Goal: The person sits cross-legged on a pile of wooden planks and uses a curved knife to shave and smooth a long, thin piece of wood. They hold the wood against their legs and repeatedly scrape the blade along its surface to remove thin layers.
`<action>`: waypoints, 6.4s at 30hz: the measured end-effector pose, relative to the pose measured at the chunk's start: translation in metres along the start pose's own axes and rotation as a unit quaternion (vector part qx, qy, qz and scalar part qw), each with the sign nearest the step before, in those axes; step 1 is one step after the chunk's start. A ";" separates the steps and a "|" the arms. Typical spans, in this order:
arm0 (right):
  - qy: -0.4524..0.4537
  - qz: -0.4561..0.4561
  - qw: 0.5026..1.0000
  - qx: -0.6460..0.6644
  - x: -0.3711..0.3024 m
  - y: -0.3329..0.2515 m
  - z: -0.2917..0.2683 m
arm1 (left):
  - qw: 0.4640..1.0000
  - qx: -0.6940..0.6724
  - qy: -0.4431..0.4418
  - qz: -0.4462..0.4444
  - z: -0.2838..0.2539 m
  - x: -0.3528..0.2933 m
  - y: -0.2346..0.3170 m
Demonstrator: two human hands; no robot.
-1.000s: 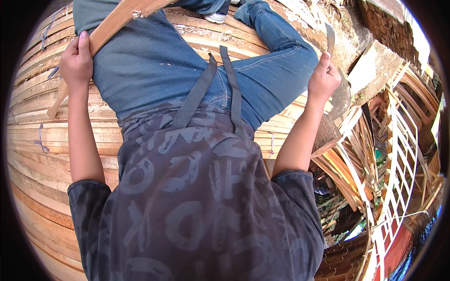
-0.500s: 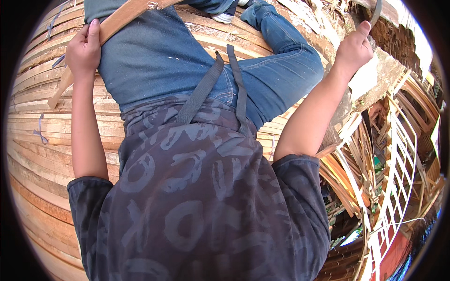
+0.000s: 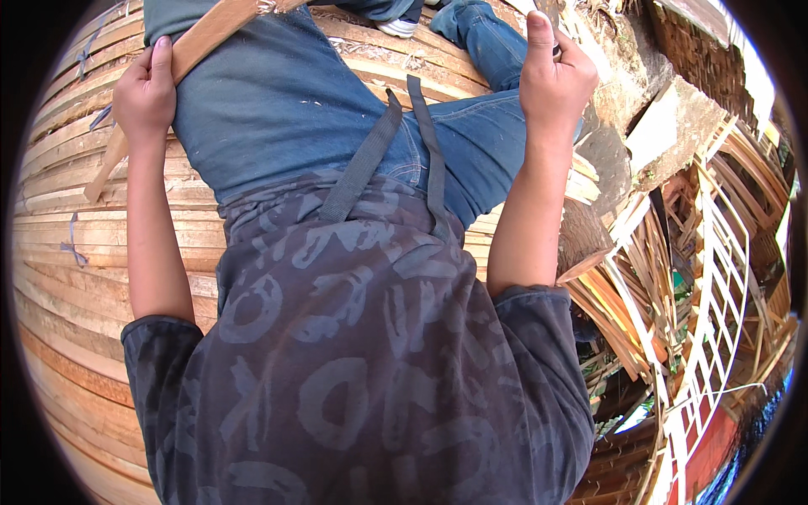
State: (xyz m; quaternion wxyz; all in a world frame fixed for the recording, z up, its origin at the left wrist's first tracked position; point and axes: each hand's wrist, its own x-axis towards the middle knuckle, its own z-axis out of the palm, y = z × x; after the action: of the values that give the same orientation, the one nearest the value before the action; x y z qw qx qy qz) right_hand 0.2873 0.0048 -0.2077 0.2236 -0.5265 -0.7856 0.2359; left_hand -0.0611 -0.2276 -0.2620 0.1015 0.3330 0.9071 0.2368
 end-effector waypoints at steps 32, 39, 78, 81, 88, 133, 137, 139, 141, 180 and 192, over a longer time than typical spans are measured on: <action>0.078 -0.067 0.995 -0.005 0.019 -0.013 0.019 | 0.999 0.018 0.028 0.028 -0.001 -0.003 0.004; 0.168 0.178 0.968 0.047 0.053 0.085 -0.093 | 0.998 -0.011 0.038 0.042 -0.002 -0.005 0.013; -0.075 0.183 0.905 0.377 0.001 -0.016 -0.063 | 0.989 0.019 -0.034 0.140 -0.009 -0.004 0.007; -0.091 0.160 0.913 0.364 -0.002 -0.017 -0.051 | 0.990 0.014 -0.031 0.140 -0.009 -0.004 0.008; -0.006 0.162 0.920 0.356 -0.002 -0.014 -0.047 | 0.991 0.009 -0.033 0.132 -0.007 -0.004 0.005; 0.093 0.021 0.991 -0.092 0.029 0.027 -0.012 | 0.995 0.010 -0.010 0.103 -0.004 -0.004 0.013; 0.101 -0.002 0.995 -0.009 0.034 0.035 -0.010 | 0.994 0.018 -0.025 0.100 -0.003 -0.002 0.012; 0.088 -0.014 0.996 -0.022 0.028 0.026 -0.007 | 0.994 0.021 -0.028 0.100 -0.004 -0.004 0.005; 0.072 -0.026 0.996 -0.037 0.021 0.020 -0.002 | 0.994 0.015 -0.020 0.105 -0.002 -0.003 0.004; 0.134 -0.005 0.988 0.072 0.015 0.046 0.020 | 0.994 -0.037 -0.025 0.099 -0.002 -0.001 0.006; 0.133 0.057 0.971 0.188 0.009 0.029 0.040 | 0.993 -0.012 -0.035 0.115 -0.005 0.001 0.010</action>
State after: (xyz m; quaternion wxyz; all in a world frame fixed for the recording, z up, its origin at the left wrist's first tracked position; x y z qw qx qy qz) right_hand 0.2809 0.0178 -0.2552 0.4072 -0.5461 -0.6588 0.3193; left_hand -0.0580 -0.2217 -0.2522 0.1089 0.4421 0.8556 0.2460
